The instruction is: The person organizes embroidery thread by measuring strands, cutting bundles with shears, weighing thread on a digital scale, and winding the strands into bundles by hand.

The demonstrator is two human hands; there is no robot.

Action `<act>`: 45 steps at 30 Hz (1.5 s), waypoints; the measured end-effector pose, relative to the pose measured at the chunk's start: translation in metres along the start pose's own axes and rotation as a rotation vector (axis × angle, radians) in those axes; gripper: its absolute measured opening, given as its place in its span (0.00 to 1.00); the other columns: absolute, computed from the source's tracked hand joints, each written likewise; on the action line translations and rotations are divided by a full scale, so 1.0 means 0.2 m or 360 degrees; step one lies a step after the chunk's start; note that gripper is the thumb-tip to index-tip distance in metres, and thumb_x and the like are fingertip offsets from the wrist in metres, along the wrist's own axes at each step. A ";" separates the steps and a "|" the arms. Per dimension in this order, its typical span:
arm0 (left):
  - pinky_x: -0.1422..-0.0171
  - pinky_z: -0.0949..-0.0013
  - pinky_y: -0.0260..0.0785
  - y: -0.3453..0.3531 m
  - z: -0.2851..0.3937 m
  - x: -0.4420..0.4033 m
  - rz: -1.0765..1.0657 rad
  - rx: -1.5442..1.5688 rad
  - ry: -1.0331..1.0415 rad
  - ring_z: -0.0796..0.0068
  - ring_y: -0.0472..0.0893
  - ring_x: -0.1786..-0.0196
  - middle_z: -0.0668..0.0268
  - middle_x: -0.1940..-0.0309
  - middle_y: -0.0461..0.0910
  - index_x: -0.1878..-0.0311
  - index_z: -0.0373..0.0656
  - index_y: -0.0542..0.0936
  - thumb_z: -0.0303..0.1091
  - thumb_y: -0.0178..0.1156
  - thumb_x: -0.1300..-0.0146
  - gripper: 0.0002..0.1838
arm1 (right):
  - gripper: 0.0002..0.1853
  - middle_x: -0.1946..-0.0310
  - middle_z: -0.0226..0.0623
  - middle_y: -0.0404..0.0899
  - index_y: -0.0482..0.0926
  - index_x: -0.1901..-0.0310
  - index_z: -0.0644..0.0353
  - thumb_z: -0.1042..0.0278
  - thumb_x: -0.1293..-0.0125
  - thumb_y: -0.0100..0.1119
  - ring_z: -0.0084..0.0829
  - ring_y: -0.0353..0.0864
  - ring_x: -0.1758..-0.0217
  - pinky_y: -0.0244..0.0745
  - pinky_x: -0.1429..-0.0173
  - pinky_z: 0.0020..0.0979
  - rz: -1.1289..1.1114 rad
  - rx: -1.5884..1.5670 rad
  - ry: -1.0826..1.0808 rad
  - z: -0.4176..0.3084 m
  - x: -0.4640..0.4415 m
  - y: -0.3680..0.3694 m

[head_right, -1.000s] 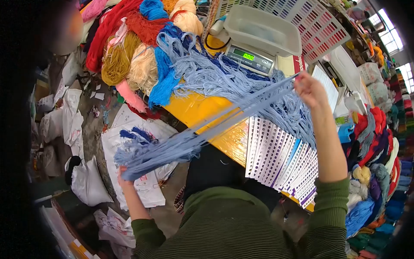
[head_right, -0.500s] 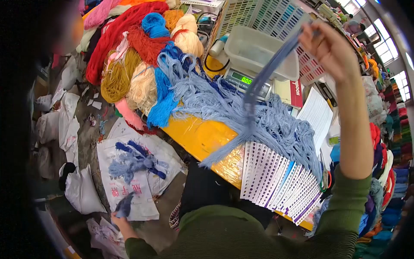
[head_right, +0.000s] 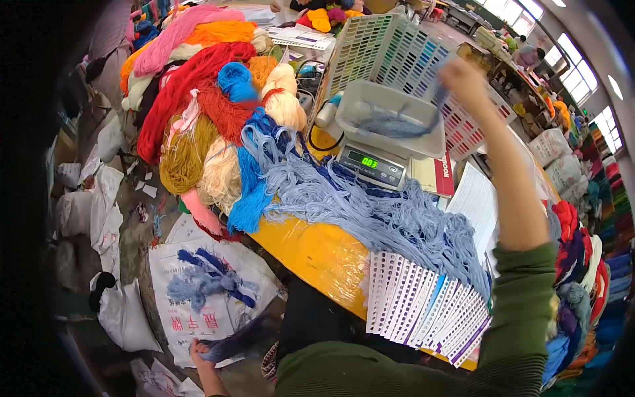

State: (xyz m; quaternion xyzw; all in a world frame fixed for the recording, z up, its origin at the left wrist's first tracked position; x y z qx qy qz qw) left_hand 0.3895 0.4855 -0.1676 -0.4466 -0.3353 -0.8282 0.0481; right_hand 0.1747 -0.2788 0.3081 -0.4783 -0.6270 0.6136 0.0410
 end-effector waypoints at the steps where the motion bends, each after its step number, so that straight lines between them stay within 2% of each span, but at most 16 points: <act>1: 0.88 0.84 0.46 0.09 -0.04 0.04 0.0070 -0.0089 0.0072 0.90 0.53 0.90 0.79 0.91 0.55 0.74 0.46 0.69 0.35 0.49 0.44 0.06 | 0.09 0.75 0.43 0.74 0.73 0.72 0.60 0.64 0.48 0.46 0.41 0.74 0.72 0.69 0.67 0.36 -0.0027 0.0357 -0.0198 -0.01 0.09 0.17; 4: 0.88 0.83 0.45 0.30 -0.17 0.12 -0.0192 -0.0196 -0.0272 0.89 0.53 0.90 0.79 0.91 0.55 0.72 0.45 0.70 0.36 0.49 0.44 0.07 | 0.08 0.77 0.45 0.74 0.74 0.75 0.60 0.68 0.51 0.45 0.44 0.73 0.71 0.68 0.66 0.41 -0.0780 0.0735 -0.0259 0.07 0.47 0.61; 6: 0.87 0.82 0.45 0.43 -0.24 0.17 -0.0557 -0.0289 -0.0496 0.88 0.53 0.90 0.79 0.91 0.54 0.70 0.44 0.70 0.37 0.49 0.43 0.07 | 0.06 0.73 0.44 0.74 0.74 0.72 0.62 0.71 0.51 0.49 0.41 0.74 0.74 0.69 0.67 0.37 -0.0792 0.0555 -0.0128 0.07 0.65 0.69; 9: 0.84 0.80 0.49 0.73 -0.39 0.35 -0.0923 -0.0315 -0.0734 0.87 0.55 0.88 0.78 0.90 0.56 0.66 0.42 0.71 0.37 0.47 0.42 0.09 | 0.10 0.68 0.42 0.73 0.72 0.68 0.63 0.72 0.54 0.55 0.37 0.74 0.76 0.69 0.69 0.32 0.0056 -0.0341 0.0097 -0.01 0.85 0.57; 12: 0.77 0.77 0.54 1.07 -0.61 0.52 -0.1207 -0.0190 -0.0907 0.83 0.60 0.82 0.73 0.83 0.60 0.61 0.41 0.71 0.37 0.48 0.43 0.11 | 0.13 0.65 0.39 0.71 0.71 0.66 0.64 0.73 0.55 0.58 0.30 0.73 0.75 0.69 0.70 0.26 -0.0107 -0.0609 0.0353 -0.10 1.13 0.60; 15: 0.63 0.67 0.64 1.41 -0.84 0.65 -0.1502 -0.0441 -0.0814 0.75 0.68 0.66 0.63 0.68 0.67 0.60 0.38 0.70 0.36 0.50 0.45 0.12 | 0.09 0.65 0.39 0.71 0.73 0.69 0.63 0.74 0.55 0.58 0.28 0.73 0.70 0.68 0.68 0.24 -0.0284 -0.0919 0.0254 -0.34 1.39 0.65; 16: 0.57 0.64 0.66 1.50 -0.92 0.67 -0.1579 -0.0556 -0.0775 0.72 0.69 0.59 0.60 0.63 0.68 0.60 0.38 0.70 0.35 0.51 0.46 0.13 | 0.07 0.66 0.39 0.71 0.74 0.71 0.63 0.74 0.55 0.58 0.28 0.73 0.67 0.68 0.67 0.24 -0.0478 -0.1097 0.0543 -0.43 1.47 0.67; 17: 0.54 0.63 0.65 1.59 -0.99 0.71 -0.1565 -0.0718 -0.0738 0.70 0.69 0.55 0.59 0.59 0.68 0.60 0.37 0.70 0.34 0.51 0.45 0.13 | 0.07 0.68 0.37 0.71 0.74 0.70 0.63 0.73 0.53 0.57 0.26 0.73 0.66 0.68 0.68 0.24 -0.0475 -0.0969 0.0286 -0.50 1.52 0.67; 20: 0.49 0.62 0.62 1.72 -1.17 0.76 -0.1733 -0.1037 -0.0393 0.69 0.66 0.49 0.60 0.54 0.68 0.60 0.34 0.71 0.33 0.48 0.43 0.12 | 0.07 0.69 0.35 0.72 0.75 0.69 0.64 0.72 0.50 0.56 0.22 0.73 0.71 0.67 0.70 0.20 -0.0763 -0.1580 0.0685 -0.66 1.60 0.63; 26: 0.44 0.68 0.56 1.74 -1.30 0.79 -0.1659 -0.1029 -0.0322 0.70 0.66 0.49 0.59 0.50 0.65 0.52 0.32 0.66 0.37 0.41 0.39 0.18 | 0.07 0.78 0.31 0.73 0.75 0.69 0.68 0.73 0.48 0.54 0.15 0.68 0.82 0.62 0.77 0.15 -0.0968 -0.2150 0.1203 -0.80 1.59 0.50; 29: 0.45 0.73 0.56 1.73 -1.31 0.82 -0.1690 -0.0844 -0.0587 0.72 0.66 0.50 0.57 0.49 0.64 0.48 0.30 0.62 0.38 0.38 0.38 0.21 | 0.07 0.83 0.28 0.71 0.75 0.68 0.68 0.74 0.47 0.53 0.15 0.66 0.84 0.61 0.80 0.16 -0.1134 -0.2050 0.1163 -0.85 1.63 0.54; 35: 0.47 0.72 0.57 1.74 -1.30 0.85 -0.1735 -0.0825 -0.0618 0.73 0.67 0.51 0.58 0.52 0.67 0.49 0.30 0.63 0.36 0.39 0.38 0.20 | 0.06 0.80 0.31 0.73 0.76 0.67 0.67 0.77 0.47 0.52 0.15 0.67 0.85 0.60 0.82 0.16 -0.1094 -0.2241 0.1266 -0.82 1.65 0.55; 38: 0.57 0.69 0.63 1.74 -1.33 0.81 -0.1633 -0.1243 -0.0227 0.69 0.71 0.62 0.58 0.62 0.71 0.51 0.31 0.65 0.38 0.42 0.40 0.20 | 0.06 0.78 0.32 0.73 0.76 0.67 0.66 0.76 0.47 0.51 0.16 0.67 0.85 0.60 0.81 0.16 -0.1098 -0.2294 0.1183 -0.81 1.65 0.55; 41: 0.57 0.67 0.64 1.77 -1.30 0.82 -0.1445 -0.1107 -0.0131 0.68 0.72 0.63 0.59 0.63 0.72 0.57 0.34 0.70 0.33 0.44 0.41 0.14 | 0.07 0.81 0.31 0.73 0.76 0.68 0.66 0.73 0.45 0.49 0.15 0.65 0.85 0.59 0.81 0.16 -0.1069 -0.2080 0.0969 -0.79 1.55 0.49; 44: 0.59 0.66 0.65 1.75 -1.25 0.82 -0.1227 -0.0925 -0.0495 0.67 0.72 0.64 0.60 0.64 0.72 0.61 0.37 0.71 0.35 0.44 0.41 0.12 | 0.08 0.75 0.33 0.73 0.75 0.65 0.65 0.79 0.47 0.47 0.20 0.74 0.79 0.64 0.80 0.16 -0.0875 -0.1522 0.0914 -0.51 1.41 0.55; 45: 0.66 0.71 0.64 1.72 -1.24 0.80 -0.1171 -0.0842 -0.0661 0.74 0.71 0.72 0.65 0.73 0.72 0.63 0.39 0.71 0.36 0.43 0.40 0.11 | 0.10 0.73 0.34 0.73 0.74 0.64 0.65 0.80 0.47 0.46 0.20 0.74 0.78 0.64 0.80 0.15 -0.0727 -0.1431 0.0832 -0.42 1.32 0.55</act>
Point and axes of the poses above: each hand's wrist, its own x-axis away from the middle knuckle, its own y-axis out of the palm, z = x × y, the point moved 5 cm from there along -x, towards the middle knuckle
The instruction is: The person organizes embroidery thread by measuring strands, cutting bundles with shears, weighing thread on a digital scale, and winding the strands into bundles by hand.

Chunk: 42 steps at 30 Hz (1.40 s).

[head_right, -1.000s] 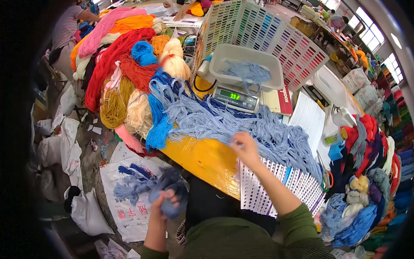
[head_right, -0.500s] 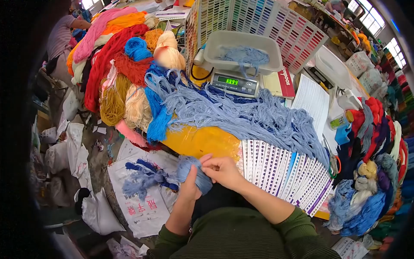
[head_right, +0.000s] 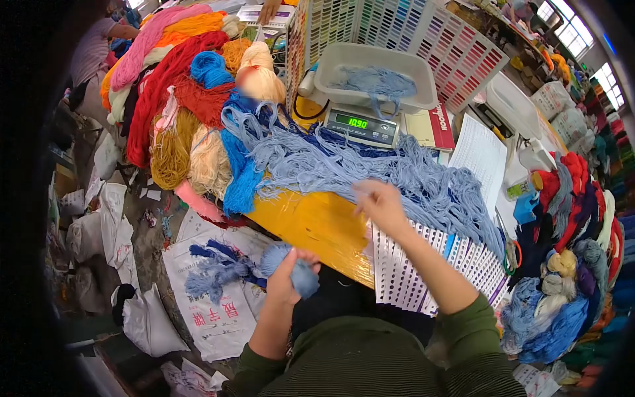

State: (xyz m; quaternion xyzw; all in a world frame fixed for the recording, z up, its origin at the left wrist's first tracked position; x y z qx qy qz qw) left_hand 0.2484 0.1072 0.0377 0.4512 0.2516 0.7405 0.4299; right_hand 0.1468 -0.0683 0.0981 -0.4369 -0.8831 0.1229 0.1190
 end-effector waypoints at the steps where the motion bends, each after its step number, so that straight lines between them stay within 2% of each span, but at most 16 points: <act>1: 0.69 0.73 0.62 -0.01 -0.01 0.01 -0.0248 0.0235 -0.0097 0.76 0.69 0.75 0.67 0.77 0.70 0.62 0.38 0.71 0.35 0.43 0.40 0.11 | 0.10 0.71 0.37 0.73 0.73 0.63 0.66 0.79 0.48 0.46 0.22 0.75 0.79 0.65 0.79 0.18 0.0152 0.0153 -0.0228 0.00 -0.10 -0.08; 3: 0.74 0.77 0.58 -0.01 -0.01 0.05 -0.0738 0.0700 -0.0279 0.82 0.64 0.81 0.71 0.83 0.66 0.60 0.38 0.70 0.35 0.43 0.40 0.12 | 0.11 0.68 0.42 0.72 0.71 0.62 0.66 0.78 0.48 0.46 0.29 0.75 0.77 0.68 0.76 0.25 0.0407 0.0658 -0.0609 0.04 -0.33 -0.22; 4: 0.77 0.79 0.55 0.04 0.02 0.09 -0.0779 0.0694 -0.0302 0.84 0.61 0.83 0.73 0.86 0.62 0.59 0.38 0.70 0.34 0.43 0.41 0.12 | 0.11 0.68 0.45 0.72 0.70 0.61 0.67 0.78 0.49 0.46 0.34 0.76 0.75 0.69 0.72 0.29 0.0514 0.1011 -0.0755 0.05 -0.43 -0.27; 6: 0.80 0.79 0.51 0.07 0.04 0.12 -0.0836 0.0741 -0.0299 0.86 0.56 0.86 0.74 0.90 0.58 0.56 0.37 0.69 0.32 0.44 0.41 0.13 | 0.12 0.68 0.50 0.71 0.69 0.62 0.67 0.75 0.50 0.48 0.44 0.74 0.67 0.68 0.62 0.35 0.0692 0.1336 -0.0989 0.02 -0.53 -0.28; 9: 0.80 0.79 0.51 0.11 0.04 0.15 -0.0953 0.0376 -0.0285 0.86 0.56 0.87 0.74 0.91 0.57 0.58 0.37 0.69 0.32 0.45 0.42 0.12 | 0.13 0.69 0.52 0.71 0.70 0.62 0.67 0.73 0.51 0.51 0.50 0.69 0.62 0.65 0.56 0.36 0.0564 0.1539 -0.0453 0.14 -0.68 -0.30; 10: 0.80 0.79 0.52 0.12 0.06 0.14 -0.0860 0.0352 -0.0253 0.85 0.58 0.86 0.73 0.90 0.59 0.60 0.35 0.70 0.32 0.47 0.43 0.11 | 0.11 0.74 0.46 0.73 0.71 0.67 0.68 0.71 0.52 0.53 0.41 0.74 0.69 0.70 0.63 0.32 0.0385 0.1660 -0.0510 0.16 -0.69 -0.27; 12: 0.80 0.78 0.53 0.09 0.09 0.11 -0.0573 0.0036 -0.0134 0.83 0.60 0.86 0.71 0.89 0.61 0.62 0.35 0.71 0.31 0.48 0.44 0.11 | 0.08 0.79 0.40 0.74 0.71 0.75 0.68 0.71 0.53 0.55 0.30 0.76 0.75 0.70 0.75 0.28 -0.0019 0.0531 0.0053 0.10 -0.58 -0.13; 13: 0.79 0.78 0.54 0.08 0.10 0.10 -0.0423 -0.0120 -0.0084 0.82 0.60 0.86 0.70 0.88 0.63 0.63 0.34 0.71 0.31 0.48 0.45 0.10 | 0.08 0.84 0.33 0.72 0.72 0.76 0.67 0.70 0.52 0.55 0.20 0.73 0.82 0.67 0.81 0.19 -0.0091 0.0043 0.0055 0.12 -0.51 -0.05; 14: 0.76 0.78 0.57 0.09 0.14 0.08 -0.0269 -0.0377 0.0061 0.81 0.63 0.83 0.67 0.84 0.67 0.64 0.33 0.71 0.29 0.49 0.46 0.10 | 0.06 0.80 0.35 0.74 0.74 0.71 0.66 0.72 0.48 0.52 0.20 0.73 0.81 0.68 0.80 0.19 -0.0313 -0.0264 0.0234 0.02 -0.37 0.05; 18: 0.73 0.80 0.57 0.16 0.19 -0.01 -0.0053 -0.0472 0.0380 0.82 0.64 0.78 0.69 0.80 0.68 0.64 0.34 0.72 0.29 0.49 0.45 0.09 | 0.14 0.73 0.37 0.75 0.67 0.55 0.67 0.76 0.45 0.45 0.21 0.74 0.80 0.68 0.79 0.17 -0.0779 -0.1056 0.0378 -0.17 0.04 0.24; 20: 0.73 0.82 0.55 0.25 0.22 -0.02 0.0042 -0.0536 0.0425 0.85 0.64 0.78 0.71 0.81 0.66 0.65 0.35 0.72 0.29 0.49 0.45 0.07 | 0.17 0.74 0.39 0.74 0.64 0.52 0.69 0.78 0.45 0.44 0.24 0.75 0.81 0.70 0.80 0.18 -0.0796 -0.1074 0.0326 -0.21 0.13 0.26; 25: 0.73 0.84 0.55 0.32 0.18 -0.05 -0.0194 -0.0302 0.0349 0.86 0.64 0.77 0.70 0.77 0.69 0.63 0.35 0.70 0.29 0.51 0.45 0.08 | 0.19 0.73 0.40 0.74 0.61 0.50 0.70 0.79 0.45 0.43 0.24 0.75 0.81 0.70 0.80 0.17 -0.0805 -0.1034 0.0289 -0.25 0.25 0.28; 29: 0.71 0.83 0.57 0.33 0.16 -0.01 -0.0130 -0.0141 0.0329 0.86 0.64 0.76 0.69 0.73 0.71 0.59 0.35 0.68 0.28 0.52 0.46 0.11 | 0.14 0.72 0.38 0.73 0.63 0.55 0.68 0.77 0.44 0.43 0.22 0.74 0.80 0.68 0.80 0.17 -0.0796 -0.1047 0.0244 -0.26 0.29 0.27; 35: 0.67 0.81 0.59 0.26 0.11 0.02 -0.0083 -0.0166 0.0446 0.85 0.67 0.72 0.64 0.64 0.74 0.54 0.33 0.65 0.29 0.53 0.46 0.17 | 0.06 0.82 0.34 0.73 0.70 0.67 0.67 0.73 0.44 0.48 0.20 0.72 0.85 0.65 0.83 0.16 -0.0536 -0.1000 0.0322 -0.22 0.32 0.28; 38: 0.62 0.72 0.64 0.26 0.10 0.02 -0.0161 -0.0299 0.0430 0.77 0.70 0.68 0.62 0.65 0.71 0.51 0.34 0.62 0.30 0.49 0.45 0.18 | 0.06 0.86 0.32 0.72 0.72 0.75 0.65 0.72 0.45 0.50 0.19 0.70 0.87 0.63 0.84 0.16 -0.0451 -0.0999 0.0364 -0.22 0.34 0.28; 42: 0.61 0.73 0.63 0.28 0.10 0.05 -0.0092 -0.0223 0.0441 0.78 0.70 0.67 0.64 0.67 0.71 0.54 0.34 0.65 0.31 0.49 0.44 0.15 | 0.07 0.85 0.34 0.73 0.73 0.77 0.66 0.72 0.45 0.50 0.19 0.70 0.87 0.62 0.85 0.15 -0.0357 -0.1125 0.0390 -0.22 0.34 0.28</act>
Point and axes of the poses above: each hand's wrist, its own x-axis away from the middle knuckle, its own y-axis out of the palm, z = x × y, the point moved 5 cm from there along -x, towards the middle knuckle
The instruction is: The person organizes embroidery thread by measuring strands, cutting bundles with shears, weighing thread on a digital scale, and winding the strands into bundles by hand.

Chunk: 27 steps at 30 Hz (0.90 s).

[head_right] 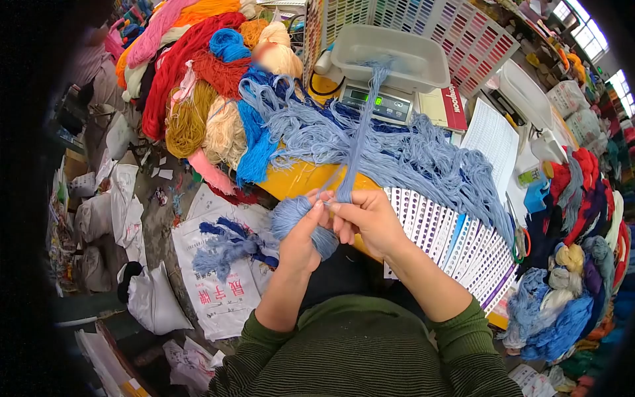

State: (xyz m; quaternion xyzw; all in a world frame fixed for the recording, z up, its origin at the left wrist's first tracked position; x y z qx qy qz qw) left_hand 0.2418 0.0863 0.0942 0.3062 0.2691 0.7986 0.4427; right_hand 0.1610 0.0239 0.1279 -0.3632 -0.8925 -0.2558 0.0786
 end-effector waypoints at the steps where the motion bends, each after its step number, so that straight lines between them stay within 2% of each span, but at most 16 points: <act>1: 0.61 0.73 0.62 -0.01 -0.01 0.00 -0.0046 0.0008 -0.0019 0.78 0.69 0.66 0.64 0.67 0.71 0.55 0.34 0.66 0.31 0.49 0.44 0.14 | 0.07 0.85 0.34 0.73 0.74 0.77 0.66 0.73 0.46 0.50 0.19 0.71 0.87 0.62 0.85 0.16 0.0019 -0.0022 -0.0002 0.00 0.00 0.00; 5: 0.61 0.75 0.62 0.02 0.01 0.01 -0.0098 0.0211 -0.0130 0.78 0.69 0.65 0.66 0.69 0.70 0.58 0.35 0.69 0.32 0.47 0.43 0.12 | 0.06 0.81 0.36 0.75 0.74 0.75 0.67 0.74 0.46 0.50 0.20 0.71 0.86 0.64 0.84 0.16 0.0078 -0.0112 -0.0011 -0.02 0.01 0.02; 8: 0.56 0.75 0.62 -0.05 -0.03 -0.02 -0.0155 0.0123 -0.0052 0.80 0.70 0.62 0.64 0.65 0.72 0.58 0.35 0.69 0.30 0.50 0.44 0.12 | 0.06 0.77 0.38 0.75 0.73 0.72 0.67 0.74 0.45 0.49 0.21 0.74 0.82 0.67 0.81 0.16 0.0138 -0.0253 -0.0096 0.00 0.00 0.01; 11: 0.57 0.75 0.62 -0.09 0.11 0.00 -0.0035 -0.0719 0.0698 0.76 0.71 0.62 0.63 0.65 0.73 0.59 0.36 0.71 0.29 0.48 0.43 0.10 | 0.05 0.80 0.34 0.73 0.71 0.70 0.66 0.73 0.45 0.49 0.19 0.70 0.84 0.64 0.82 0.16 0.0131 -0.0837 0.0168 0.08 0.01 0.01; 13: 0.61 0.76 0.61 -0.09 0.23 -0.01 -0.0389 -0.0063 0.0658 0.79 0.70 0.67 0.67 0.72 0.71 0.66 0.39 0.70 0.31 0.45 0.42 0.07 | 0.05 0.85 0.28 0.67 0.70 0.70 0.63 0.71 0.45 0.49 0.16 0.62 0.87 0.56 0.84 0.16 -0.0250 -0.0823 0.0405 0.21 0.06 0.06; 14: 0.62 0.77 0.61 -0.09 0.32 -0.01 -0.0558 0.0268 0.0627 0.80 0.70 0.69 0.69 0.76 0.70 0.69 0.40 0.70 0.32 0.43 0.41 0.07 | 0.06 0.87 0.24 0.61 0.70 0.72 0.61 0.68 0.45 0.52 0.15 0.55 0.88 0.49 0.84 0.16 -0.0328 -0.0544 0.0590 0.30 0.12 0.07; 15: 0.64 0.77 0.60 -0.10 0.40 0.01 -0.0720 0.0598 0.0588 0.82 0.69 0.71 0.71 0.80 0.69 0.73 0.42 0.70 0.33 0.42 0.41 0.09 | 0.05 0.88 0.23 0.61 0.70 0.73 0.61 0.69 0.46 0.52 0.13 0.55 0.88 0.48 0.84 0.16 -0.0519 -0.0377 0.0856 0.36 0.21 0.10; 17: 0.64 0.76 0.61 -0.08 0.48 0.07 -0.1121 0.1503 0.0215 0.85 0.68 0.74 0.74 0.84 0.65 0.76 0.45 0.67 0.36 0.43 0.40 0.10 | 0.03 0.89 0.21 0.60 0.73 0.72 0.61 0.72 0.46 0.51 0.13 0.54 0.88 0.46 0.85 0.17 -0.0868 -0.0050 0.1052 0.50 0.32 0.10; 18: 0.64 0.76 0.61 -0.07 0.51 0.10 -0.1308 0.1951 0.0012 0.87 0.68 0.76 0.76 0.85 0.63 0.77 0.46 0.66 0.37 0.43 0.40 0.11 | 0.04 0.89 0.22 0.60 0.73 0.71 0.62 0.72 0.46 0.52 0.13 0.54 0.88 0.46 0.85 0.17 -0.0776 -0.0021 0.1127 0.56 0.32 0.04; 19: 0.64 0.76 0.60 -0.07 0.50 0.12 -0.1313 0.1907 -0.0018 0.87 0.67 0.77 0.76 0.86 0.63 0.77 0.47 0.66 0.38 0.43 0.40 0.11 | 0.04 0.90 0.22 0.59 0.74 0.71 0.63 0.72 0.47 0.52 0.13 0.53 0.89 0.45 0.85 0.17 -0.0684 0.0009 0.1201 0.61 0.33 -0.04; 21: 0.65 0.77 0.59 -0.04 0.41 0.18 -0.1309 0.1826 -0.0096 0.89 0.66 0.80 0.78 0.86 0.63 0.76 0.48 0.66 0.40 0.44 0.40 0.11 | 0.04 0.91 0.25 0.60 0.72 0.73 0.63 0.72 0.49 0.54 0.14 0.53 0.91 0.45 0.87 0.18 -0.0301 -0.0235 0.1094 0.60 0.24 -0.19; 22: 0.53 0.67 0.61 -0.05 0.34 0.20 -0.1293 0.1728 -0.0115 0.86 0.66 0.77 0.77 0.85 0.63 0.77 0.49 0.66 0.41 0.42 0.39 0.12 | 0.04 0.91 0.24 0.59 0.70 0.76 0.60 0.71 0.49 0.54 0.14 0.50 0.92 0.42 0.88 0.18 -0.0086 -0.0219 0.1082 0.54 0.21 -0.24; 23: 0.51 0.64 0.57 -0.04 0.30 0.21 -0.1213 0.1684 -0.0121 0.81 0.65 0.72 0.77 0.82 0.65 0.77 0.49 0.66 0.42 0.42 0.39 0.13 | 0.06 0.91 0.23 0.58 0.69 0.78 0.58 0.70 0.48 0.54 0.14 0.49 0.91 0.41 0.88 0.19 0.0003 -0.0195 0.1010 0.44 0.18 -0.24; 24: 0.49 0.60 0.54 -0.03 0.25 0.21 -0.1138 0.1642 -0.0131 0.77 0.64 0.67 0.76 0.79 0.66 0.78 0.49 0.65 0.43 0.41 0.39 0.14 | 0.05 0.91 0.23 0.59 0.69 0.77 0.58 0.71 0.47 0.54 0.14 0.50 0.91 0.41 0.88 0.19 -0.0097 -0.0128 0.0821 0.36 0.15 -0.25; 25: 0.47 0.56 0.50 0.00 0.21 0.22 -0.1066 0.1599 -0.0142 0.73 0.63 0.62 0.76 0.76 0.68 0.78 0.49 0.65 0.44 0.40 0.39 0.15 | 0.05 0.90 0.24 0.60 0.69 0.77 0.58 0.70 0.47 0.53 0.15 0.51 0.91 0.43 0.87 0.18 -0.0009 0.0068 0.0734 0.28 0.12 -0.26; 27: 0.43 0.49 0.43 0.03 0.13 0.23 -0.0929 0.1503 -0.0156 0.65 0.61 0.52 0.75 0.70 0.71 0.79 0.49 0.65 0.46 0.39 0.40 0.16 | 0.06 0.89 0.23 0.62 0.71 0.75 0.60 0.69 0.44 0.50 0.13 0.56 0.90 0.48 0.87 0.15 -0.0005 0.0622 0.0321 0.04 0.08 -0.22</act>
Point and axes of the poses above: each hand's wrist, its own x-axis away from the middle knuckle, its own y-axis out of the palm, z = x × y, the point moved 5 cm from there along -x, towards the middle knuckle
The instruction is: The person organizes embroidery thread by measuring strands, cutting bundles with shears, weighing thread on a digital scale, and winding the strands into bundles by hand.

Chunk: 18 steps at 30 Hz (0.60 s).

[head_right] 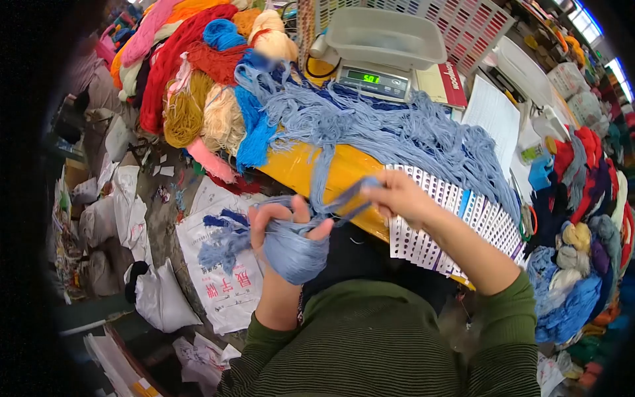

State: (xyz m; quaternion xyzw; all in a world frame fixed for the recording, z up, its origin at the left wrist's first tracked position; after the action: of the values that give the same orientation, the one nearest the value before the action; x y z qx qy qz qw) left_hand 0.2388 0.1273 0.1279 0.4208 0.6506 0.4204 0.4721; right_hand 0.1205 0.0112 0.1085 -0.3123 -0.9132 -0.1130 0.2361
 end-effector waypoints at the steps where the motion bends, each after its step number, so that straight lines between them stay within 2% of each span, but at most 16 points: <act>1: 0.41 0.46 0.40 -0.02 -0.02 0.00 0.0067 -0.0054 0.0013 0.60 0.60 0.47 0.75 0.67 0.73 0.79 0.49 0.65 0.47 0.39 0.40 0.17 | 0.06 0.89 0.23 0.62 0.71 0.75 0.60 0.70 0.44 0.49 0.12 0.57 0.88 0.50 0.85 0.15 0.0109 0.0278 -0.0312 -0.14 0.01 -0.01; 2: 0.39 0.42 0.36 -0.03 -0.04 0.01 0.0132 -0.0111 0.0023 0.56 0.59 0.42 0.74 0.64 0.74 0.79 0.49 0.65 0.48 0.38 0.40 0.18 | 0.07 0.87 0.22 0.64 0.70 0.75 0.62 0.70 0.43 0.48 0.12 0.59 0.87 0.54 0.83 0.15 0.0092 0.0490 -0.0534 -0.27 0.03 0.01; 3: 0.38 0.39 0.26 -0.06 -0.05 0.01 0.0106 -0.0221 -0.0052 0.56 0.48 0.37 0.75 0.58 0.73 0.81 0.50 0.63 0.47 0.37 0.39 0.18 | 0.06 0.86 0.24 0.67 0.70 0.74 0.63 0.71 0.43 0.48 0.16 0.62 0.87 0.57 0.81 0.17 0.0138 0.0685 -0.0887 -0.36 0.05 0.05; 4: 0.38 0.40 0.29 -0.07 -0.06 0.01 0.0067 -0.0234 -0.0025 0.56 0.49 0.37 0.71 0.57 0.73 0.80 0.49 0.64 0.45 0.37 0.39 0.17 | 0.06 0.86 0.26 0.69 0.69 0.73 0.64 0.71 0.44 0.48 0.19 0.65 0.87 0.61 0.80 0.19 0.0187 0.0884 -0.1238 -0.44 0.09 0.09; 6: 0.38 0.42 0.35 -0.08 -0.09 -0.01 -0.0017 -0.0257 0.0036 0.55 0.52 0.38 0.64 0.56 0.73 0.79 0.47 0.66 0.42 0.37 0.38 0.17 | 0.03 0.83 0.32 0.73 0.69 0.72 0.64 0.75 0.47 0.47 0.30 0.71 0.85 0.66 0.77 0.27 -0.0066 0.1021 -0.1025 -0.50 0.19 0.23; 7: 0.37 0.43 0.36 -0.10 -0.09 0.00 0.0064 -0.0243 0.0037 0.56 0.52 0.38 0.64 0.56 0.73 0.79 0.47 0.66 0.42 0.37 0.38 0.16 | 0.05 0.81 0.41 0.74 0.68 0.74 0.66 0.73 0.48 0.44 0.35 0.76 0.79 0.69 0.75 0.37 -0.0192 0.1537 -0.1023 -0.49 0.21 0.28; 9: 0.36 0.47 0.37 -0.13 -0.06 0.02 0.0224 -0.0215 0.0054 0.57 0.52 0.38 0.63 0.57 0.73 0.80 0.48 0.66 0.42 0.38 0.38 0.16 | 0.06 0.81 0.40 0.74 0.69 0.74 0.66 0.72 0.49 0.45 0.38 0.75 0.80 0.69 0.74 0.37 -0.0235 0.1998 -0.0891 -0.42 0.24 0.29; 10: 0.36 0.49 0.37 -0.12 -0.06 0.01 0.0157 -0.0239 0.0082 0.57 0.51 0.38 0.62 0.55 0.72 0.80 0.48 0.66 0.42 0.38 0.38 0.16 | 0.06 0.81 0.40 0.74 0.69 0.73 0.66 0.72 0.49 0.45 0.40 0.74 0.80 0.69 0.73 0.37 -0.0262 0.2230 -0.0817 -0.37 0.26 0.29; 12: 0.36 0.52 0.38 -0.08 -0.07 -0.02 0.0025 -0.0285 0.0148 0.59 0.50 0.37 0.61 0.52 0.70 0.80 0.48 0.66 0.42 0.39 0.38 0.16 | 0.07 0.80 0.40 0.74 0.70 0.72 0.65 0.70 0.49 0.47 0.42 0.74 0.77 0.69 0.70 0.38 -0.0249 0.2079 -0.0715 -0.25 0.25 0.26; 14: 0.35 0.54 0.38 -0.07 -0.10 -0.03 0.0066 -0.0395 0.0075 0.59 0.49 0.37 0.59 0.47 0.64 0.80 0.49 0.67 0.44 0.38 0.39 0.17 | 0.08 0.78 0.41 0.74 0.70 0.71 0.64 0.69 0.50 0.49 0.42 0.74 0.75 0.69 0.69 0.37 -0.0320 0.1886 -0.0674 -0.15 0.25 0.24; 15: 0.35 0.55 0.38 -0.07 -0.11 -0.04 0.0086 -0.0450 0.0031 0.60 0.48 0.36 0.59 0.45 0.61 0.81 0.50 0.67 0.44 0.38 0.39 0.18 | 0.09 0.75 0.44 0.73 0.71 0.69 0.64 0.70 0.51 0.52 0.43 0.74 0.72 0.68 0.68 0.37 -0.0228 0.1690 -0.0753 -0.11 0.26 0.22; 18: 0.35 0.53 0.37 -0.08 -0.14 -0.06 0.0050 -0.0591 -0.0046 0.60 0.48 0.36 0.52 0.42 0.54 0.75 0.47 0.70 0.44 0.40 0.39 0.16 | 0.10 0.74 0.44 0.72 0.73 0.67 0.65 0.72 0.53 0.55 0.43 0.73 0.73 0.69 0.68 0.35 0.0316 0.1101 -0.1022 -0.10 0.29 0.11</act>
State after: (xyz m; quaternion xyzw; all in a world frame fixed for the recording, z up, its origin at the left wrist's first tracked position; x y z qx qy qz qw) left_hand 0.2114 0.1071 0.1208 0.3425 0.5484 0.5345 0.5443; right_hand 0.1011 0.0513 0.1562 -0.3202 -0.8898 0.3225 0.0417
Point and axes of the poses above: each hand's wrist, its own x-axis away from the middle knuckle, its own y-axis out of the palm, z = x × y, the point moved 5 cm from there along -x, towards the middle knuckle
